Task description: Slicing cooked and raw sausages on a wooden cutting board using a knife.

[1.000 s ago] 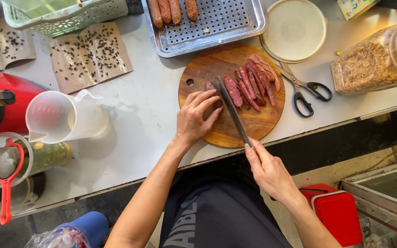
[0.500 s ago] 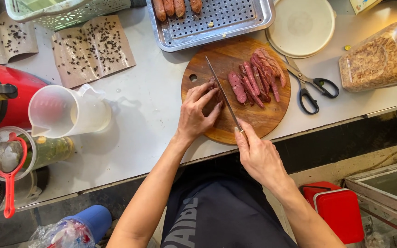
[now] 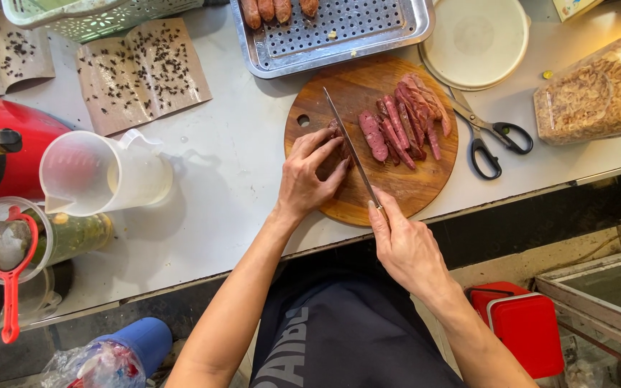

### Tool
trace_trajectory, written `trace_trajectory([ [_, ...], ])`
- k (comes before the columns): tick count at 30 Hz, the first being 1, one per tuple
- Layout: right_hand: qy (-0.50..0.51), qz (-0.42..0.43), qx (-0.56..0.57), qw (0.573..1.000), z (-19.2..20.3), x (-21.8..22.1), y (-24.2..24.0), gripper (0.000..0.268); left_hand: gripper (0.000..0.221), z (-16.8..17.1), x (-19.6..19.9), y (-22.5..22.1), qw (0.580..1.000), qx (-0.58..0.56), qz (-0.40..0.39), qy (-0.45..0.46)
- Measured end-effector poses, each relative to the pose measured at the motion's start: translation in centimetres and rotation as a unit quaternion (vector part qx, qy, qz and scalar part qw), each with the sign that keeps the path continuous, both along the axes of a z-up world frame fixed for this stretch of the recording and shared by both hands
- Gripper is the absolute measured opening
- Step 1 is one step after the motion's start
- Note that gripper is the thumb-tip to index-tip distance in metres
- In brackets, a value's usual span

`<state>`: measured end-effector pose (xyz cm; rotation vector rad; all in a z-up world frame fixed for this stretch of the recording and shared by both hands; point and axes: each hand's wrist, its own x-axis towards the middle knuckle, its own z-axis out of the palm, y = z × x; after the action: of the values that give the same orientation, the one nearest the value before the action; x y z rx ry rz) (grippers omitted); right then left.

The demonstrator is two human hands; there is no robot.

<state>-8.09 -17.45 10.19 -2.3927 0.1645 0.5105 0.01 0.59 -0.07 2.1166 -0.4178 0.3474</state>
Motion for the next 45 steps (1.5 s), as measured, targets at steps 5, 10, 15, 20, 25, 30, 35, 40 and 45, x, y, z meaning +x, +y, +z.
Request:
trace_trajectory([
  [5, -0.001, 0.013, -0.036, 0.999, -0.4, -0.3, -0.3, 0.051, 0.039, 0.2, 0.0, 0.0, 1.0, 0.007, 0.001, 0.005],
  [10, 0.054, -0.011, -0.02, 0.998, 0.2, -1.8, -1.1, 0.051, 0.038, 0.0, 0.1, -0.1, 1.0, 0.004, 0.002, 0.013],
  [15, 0.066, 0.005, -0.03, 0.997, -0.4, -0.2, -0.7, 0.05, 0.039, 0.1, 0.0, -0.1, 1.0, 0.002, 0.007, 0.021],
  [20, 0.05, 0.023, -0.026, 0.998, -2.1, 1.3, -0.3, 0.048, 0.039, -0.1, -0.1, -0.1, 1.0, 0.001, 0.003, 0.016],
  [25, 0.022, 0.02, -0.026, 0.999, -1.7, -0.2, -1.0, 0.05, 0.039, -0.2, -0.2, -0.5, 1.0, -0.001, 0.012, 0.01],
  [30, 0.014, -0.013, -0.027, 0.999, -1.0, -0.9, -1.5, 0.047, 0.039, -0.6, -0.3, -0.1, 1.0, -0.017, 0.014, 0.016],
  [35, -0.001, -0.002, -0.03, 1.0, 0.0, -0.6, -0.2, 0.046, 0.041, -0.6, -0.4, 0.2, 0.999, -0.023, 0.013, 0.021],
  [40, 0.043, 0.001, -0.032, 0.999, 0.6, -0.2, 0.5, 0.048, 0.041, -0.5, -0.4, 0.5, 0.999, -0.017, 0.005, 0.029],
  [45, -0.005, 0.013, -0.024, 1.0, -0.2, -0.6, 0.4, 0.048, 0.042, -0.1, -0.3, 0.5, 1.0, -0.012, -0.002, 0.028],
])
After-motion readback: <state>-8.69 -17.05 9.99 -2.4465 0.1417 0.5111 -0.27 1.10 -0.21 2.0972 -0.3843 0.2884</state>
